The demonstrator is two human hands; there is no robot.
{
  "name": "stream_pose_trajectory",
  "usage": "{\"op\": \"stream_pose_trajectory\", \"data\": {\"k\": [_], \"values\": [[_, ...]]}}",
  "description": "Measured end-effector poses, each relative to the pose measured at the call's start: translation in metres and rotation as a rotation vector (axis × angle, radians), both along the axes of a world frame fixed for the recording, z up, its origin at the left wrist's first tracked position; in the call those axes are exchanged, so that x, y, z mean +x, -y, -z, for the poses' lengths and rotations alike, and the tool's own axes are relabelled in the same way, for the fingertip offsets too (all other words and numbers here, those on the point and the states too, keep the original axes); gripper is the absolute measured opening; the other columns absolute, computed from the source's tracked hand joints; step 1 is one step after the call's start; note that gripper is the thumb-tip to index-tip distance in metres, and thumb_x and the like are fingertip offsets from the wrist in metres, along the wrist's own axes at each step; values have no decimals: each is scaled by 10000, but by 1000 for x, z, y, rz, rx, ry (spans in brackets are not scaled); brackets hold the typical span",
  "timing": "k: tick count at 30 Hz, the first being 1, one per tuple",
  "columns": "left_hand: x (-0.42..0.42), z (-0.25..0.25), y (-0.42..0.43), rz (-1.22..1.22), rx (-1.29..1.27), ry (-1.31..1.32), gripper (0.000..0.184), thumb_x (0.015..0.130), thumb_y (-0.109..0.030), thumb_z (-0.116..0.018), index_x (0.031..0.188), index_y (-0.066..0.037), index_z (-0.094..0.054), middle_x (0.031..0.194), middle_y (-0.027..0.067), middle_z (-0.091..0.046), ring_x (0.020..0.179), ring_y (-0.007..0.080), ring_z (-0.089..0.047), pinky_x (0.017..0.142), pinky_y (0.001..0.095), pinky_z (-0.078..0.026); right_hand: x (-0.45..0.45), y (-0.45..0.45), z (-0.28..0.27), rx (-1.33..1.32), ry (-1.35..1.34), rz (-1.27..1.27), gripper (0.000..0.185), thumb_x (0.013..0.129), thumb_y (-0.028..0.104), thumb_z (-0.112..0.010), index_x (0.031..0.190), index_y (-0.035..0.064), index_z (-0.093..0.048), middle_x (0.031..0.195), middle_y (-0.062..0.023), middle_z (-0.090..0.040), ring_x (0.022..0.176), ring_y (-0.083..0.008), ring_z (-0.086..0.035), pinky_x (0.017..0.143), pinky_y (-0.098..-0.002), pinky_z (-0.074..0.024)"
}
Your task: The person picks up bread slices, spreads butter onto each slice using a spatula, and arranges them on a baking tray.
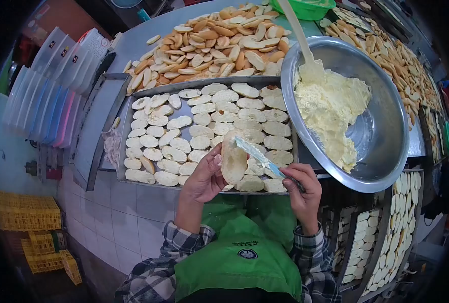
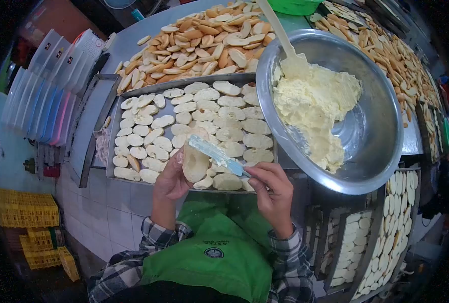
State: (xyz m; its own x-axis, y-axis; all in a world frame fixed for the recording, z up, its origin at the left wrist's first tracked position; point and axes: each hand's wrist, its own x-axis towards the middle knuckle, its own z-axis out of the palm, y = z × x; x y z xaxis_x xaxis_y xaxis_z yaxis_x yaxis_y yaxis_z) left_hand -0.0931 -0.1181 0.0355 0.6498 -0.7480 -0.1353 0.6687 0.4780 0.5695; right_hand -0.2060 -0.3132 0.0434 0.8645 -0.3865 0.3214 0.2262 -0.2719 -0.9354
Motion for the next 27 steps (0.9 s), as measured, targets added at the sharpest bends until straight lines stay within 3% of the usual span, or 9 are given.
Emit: {"op": "stream_pose_trajectory", "data": {"k": [4,7,9,13,16,18,21,25,27], "values": [[-5,2,-5,-62,13,-16,555,843,-196,-572,1305,-91,-283,1171,74,-481,1005,149,-552,796,290,-524,4,3,6,-165,45,-13,234,692,-70,-615,907,15,-645,867,-79,-575,769,-164,-539,659,-246,-426],[0,9,-15,-81,50,21,559,834,-187,-586,1302,-118,-289,1168,57,-483,972,142,-564,765,283,-537,3,19,2,-564,75,89,311,613,-96,-608,878,55,-667,822,-73,-595,688,-209,-513,586,-285,-425],[0,10,-14,-82,55,39,556,833,-179,-586,1302,-123,-292,1167,56,-483,960,138,-567,759,278,-539,3,20,-4,-468,53,183,327,630,-107,-599,905,57,-664,841,-70,-590,701,-207,-518,589,-273,-425],[-8,2,-3,-98,117,32,561,827,-162,-590,1304,-132,-296,1172,49,-478,947,135,-572,739,270,-545,12,-6,-7,-244,72,99,384,654,-122,-585,970,82,-661,882,-65,-573,724,-206,-524,587,-251,-414],[-5,5,-7,-99,62,57,577,824,-164,-594,1312,-135,-287,1182,49,-471,951,149,-574,718,261,-551,14,-10,7,-341,76,31,381,655,-119,-587,970,81,-661,874,-65,-573,727,-204,-520,587,-252,-411],[-3,4,-11,-124,38,78,594,823,-183,-596,1321,-140,-275,1194,57,-464,956,157,-575,700,241,-553,10,3,11,-572,45,162,346,686,-124,-569,963,62,-659,884,-63,-566,744,-157,-526,629,-233,-425],[-2,6,-13,-152,91,90,601,819,-210,-603,1320,-140,-278,1210,55,-454,970,162,-568,715,254,-552,5,7,7,-253,40,163,359,670,-135,-564,951,64,-664,878,-72,-572,704,-164,-519,621,-239,-428],[-7,5,-7,-83,127,109,615,808,-219,-616,1319,-136,-283,1222,54,-446,987,166,-559,734,272,-547,9,0,8,-433,89,29,346,676,-133,-561,947,58,-663,880,-74,-571,704,-164,-523,623,-243,-432],[-9,8,-10,-75,117,126,629,799,-206,-630,1321,-140,-284,1227,50,-442,1005,166,-549,760,293,-540,14,0,9,-571,26,223,330,690,-132,-557,942,53,-662,887,-79,-570,719,-160,-524,631,-244,-432]]}}
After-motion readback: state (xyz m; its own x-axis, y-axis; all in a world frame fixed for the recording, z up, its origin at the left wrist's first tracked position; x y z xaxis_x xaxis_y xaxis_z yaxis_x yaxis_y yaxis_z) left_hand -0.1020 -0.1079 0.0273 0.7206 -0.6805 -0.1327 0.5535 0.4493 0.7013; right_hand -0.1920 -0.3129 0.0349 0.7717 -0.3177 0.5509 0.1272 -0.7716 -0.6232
